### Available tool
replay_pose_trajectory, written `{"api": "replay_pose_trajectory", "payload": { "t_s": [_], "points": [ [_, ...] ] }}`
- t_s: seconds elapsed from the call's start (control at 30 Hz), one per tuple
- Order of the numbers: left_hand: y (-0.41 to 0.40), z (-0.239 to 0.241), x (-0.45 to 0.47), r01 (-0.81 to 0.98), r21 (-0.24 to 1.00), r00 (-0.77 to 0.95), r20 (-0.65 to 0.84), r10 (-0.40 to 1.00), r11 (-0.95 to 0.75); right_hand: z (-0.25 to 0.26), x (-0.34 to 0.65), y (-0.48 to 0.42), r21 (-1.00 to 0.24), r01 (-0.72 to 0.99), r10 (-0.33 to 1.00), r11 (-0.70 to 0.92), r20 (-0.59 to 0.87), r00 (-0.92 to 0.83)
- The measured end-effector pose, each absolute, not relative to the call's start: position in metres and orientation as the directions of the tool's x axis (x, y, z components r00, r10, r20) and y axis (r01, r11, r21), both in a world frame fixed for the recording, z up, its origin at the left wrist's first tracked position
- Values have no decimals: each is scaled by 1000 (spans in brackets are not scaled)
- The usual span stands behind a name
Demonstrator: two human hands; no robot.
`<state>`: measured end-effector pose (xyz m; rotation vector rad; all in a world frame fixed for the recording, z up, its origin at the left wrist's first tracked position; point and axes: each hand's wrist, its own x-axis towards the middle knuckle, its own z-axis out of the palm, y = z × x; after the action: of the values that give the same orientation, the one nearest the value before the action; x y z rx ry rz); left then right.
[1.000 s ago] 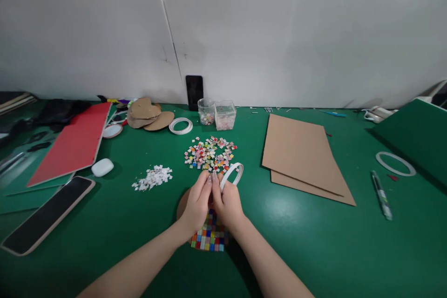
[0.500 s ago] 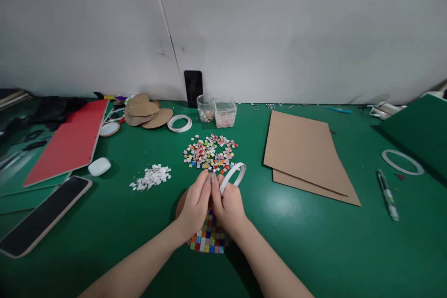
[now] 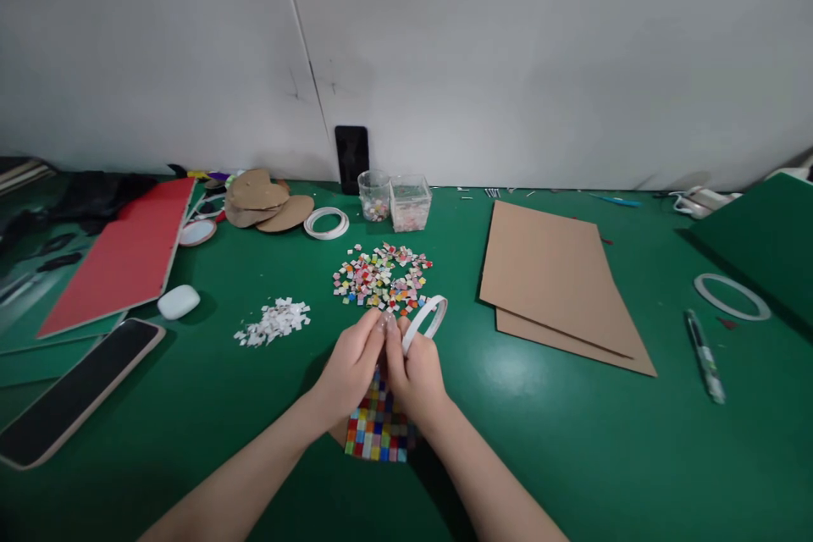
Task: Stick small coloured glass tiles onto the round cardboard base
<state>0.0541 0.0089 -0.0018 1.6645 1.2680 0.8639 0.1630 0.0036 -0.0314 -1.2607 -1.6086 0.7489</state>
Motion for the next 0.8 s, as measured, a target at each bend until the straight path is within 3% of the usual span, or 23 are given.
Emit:
{"api": "replay_pose_trajectory", "payload": {
  "t_s": [0.37,0.63,0.8],
  "points": [
    [9,-7,57,209,977,219,-5,976,-42,-39,159,6,-951,237,973,201,222,64],
    [10,-6,56,326,939,208,41,977,-108,-35,157,6,-978,123,983,167,174,52],
    [11,-8,55,362,922,208,67,976,-140,-34,157,7,-973,157,983,169,177,40]
  ]
}}
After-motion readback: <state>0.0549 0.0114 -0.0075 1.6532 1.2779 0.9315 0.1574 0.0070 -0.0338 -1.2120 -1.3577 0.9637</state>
